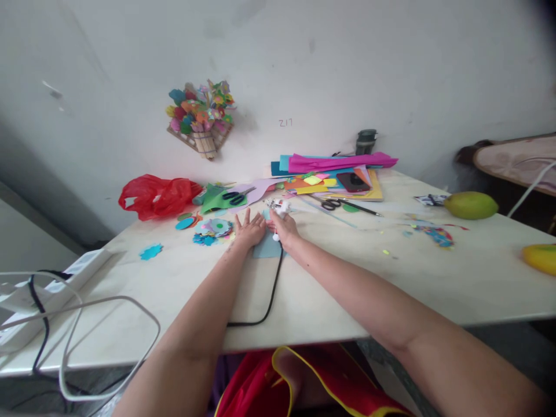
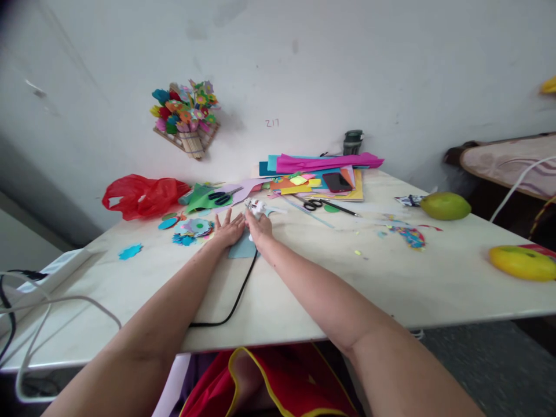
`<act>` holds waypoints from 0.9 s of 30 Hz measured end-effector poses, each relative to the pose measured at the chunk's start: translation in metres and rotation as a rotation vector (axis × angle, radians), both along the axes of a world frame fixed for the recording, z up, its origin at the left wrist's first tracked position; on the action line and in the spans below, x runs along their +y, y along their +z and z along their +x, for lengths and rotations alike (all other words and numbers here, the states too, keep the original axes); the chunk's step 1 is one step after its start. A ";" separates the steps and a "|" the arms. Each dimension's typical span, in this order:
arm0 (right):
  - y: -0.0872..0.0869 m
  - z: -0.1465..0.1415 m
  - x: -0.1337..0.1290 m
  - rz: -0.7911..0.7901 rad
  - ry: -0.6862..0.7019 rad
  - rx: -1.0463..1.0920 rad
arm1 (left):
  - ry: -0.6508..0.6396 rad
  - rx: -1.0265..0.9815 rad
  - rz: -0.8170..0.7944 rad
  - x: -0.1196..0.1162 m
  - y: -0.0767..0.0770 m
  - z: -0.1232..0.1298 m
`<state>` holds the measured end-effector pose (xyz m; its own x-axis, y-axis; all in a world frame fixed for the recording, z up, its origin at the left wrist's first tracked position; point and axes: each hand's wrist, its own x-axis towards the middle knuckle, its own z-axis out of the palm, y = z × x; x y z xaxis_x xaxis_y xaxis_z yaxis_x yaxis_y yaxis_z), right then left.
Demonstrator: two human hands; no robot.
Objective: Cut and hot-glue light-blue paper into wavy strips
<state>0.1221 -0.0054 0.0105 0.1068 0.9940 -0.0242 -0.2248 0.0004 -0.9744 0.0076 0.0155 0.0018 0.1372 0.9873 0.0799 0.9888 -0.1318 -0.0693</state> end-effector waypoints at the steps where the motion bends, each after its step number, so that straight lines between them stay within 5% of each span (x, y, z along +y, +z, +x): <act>1: 0.003 0.001 -0.002 -0.016 0.001 0.037 | 0.001 -0.001 0.005 0.001 -0.001 -0.001; 8: 0.022 0.033 0.004 -0.031 -0.030 -0.004 | 0.012 -0.035 0.099 0.000 -0.007 0.000; 13: 0.013 0.069 0.023 0.103 -0.061 -0.469 | 0.018 -0.090 0.080 0.003 -0.004 0.001; 20: 0.007 0.099 0.033 0.212 -0.268 -1.226 | -0.003 -0.036 -0.030 0.002 0.019 -0.007; 27: 0.010 0.093 0.027 0.159 -0.192 -1.538 | -0.015 -0.032 0.002 -0.003 0.002 0.000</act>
<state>0.2152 0.0215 0.0207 0.0502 0.9446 0.3243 0.9687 0.0329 -0.2459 0.0079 0.0129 0.0038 0.1492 0.9851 0.0860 0.9885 -0.1464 -0.0379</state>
